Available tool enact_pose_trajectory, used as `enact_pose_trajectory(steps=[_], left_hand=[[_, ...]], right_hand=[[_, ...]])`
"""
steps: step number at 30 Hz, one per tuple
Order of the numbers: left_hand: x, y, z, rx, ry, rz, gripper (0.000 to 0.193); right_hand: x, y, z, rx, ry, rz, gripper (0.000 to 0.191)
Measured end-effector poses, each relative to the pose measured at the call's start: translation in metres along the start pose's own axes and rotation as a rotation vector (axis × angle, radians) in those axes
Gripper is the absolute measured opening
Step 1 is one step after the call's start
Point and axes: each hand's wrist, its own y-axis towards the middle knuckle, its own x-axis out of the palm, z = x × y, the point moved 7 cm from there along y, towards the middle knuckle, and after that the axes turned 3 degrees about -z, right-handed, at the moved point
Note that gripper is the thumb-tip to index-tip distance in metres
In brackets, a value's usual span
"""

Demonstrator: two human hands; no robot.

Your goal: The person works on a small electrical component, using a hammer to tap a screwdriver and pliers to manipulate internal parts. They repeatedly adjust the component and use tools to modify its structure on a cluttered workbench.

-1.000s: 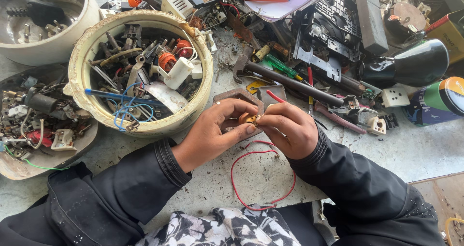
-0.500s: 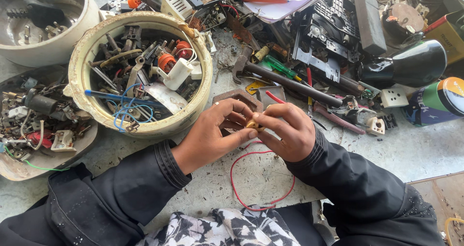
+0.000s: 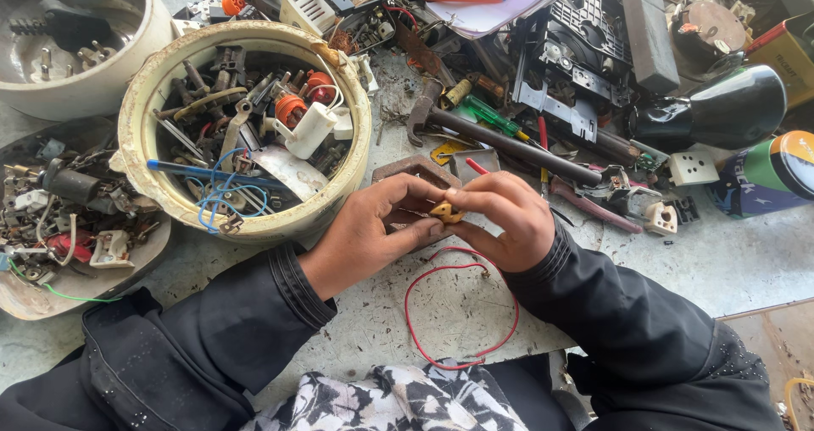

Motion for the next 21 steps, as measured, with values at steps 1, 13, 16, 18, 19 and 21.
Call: enact_pose_trajectory(steps=[1,13,16,18,19,21], left_hand=[[0.0,0.0,0.001,0.012,-0.011,0.0,0.031],[0.0,0.0,0.005,0.071,0.001,0.047,0.047],[0.0,0.0,0.01,0.098,0.067,0.045,0.046],[0.0,0.0,0.011,0.097,0.077,0.053,0.041],[0.0,0.0,0.011,0.109,0.06,0.059,0.04],[-0.002,-0.001,0.011,0.131,0.024,0.075,0.038]], right_hand=[[-0.001,0.0,0.001,0.012,0.004,0.001,0.047],[-0.004,0.0,-0.003,0.058,0.03,0.018,0.04],[-0.006,0.001,-0.01,-0.005,0.006,0.02,0.037],[-0.009,0.002,-0.01,-0.001,-0.034,0.031,0.036],[-0.012,0.003,-0.008,0.0,-0.054,0.038,0.035],[-0.024,0.004,0.001,0.051,-0.13,0.115,0.03]])
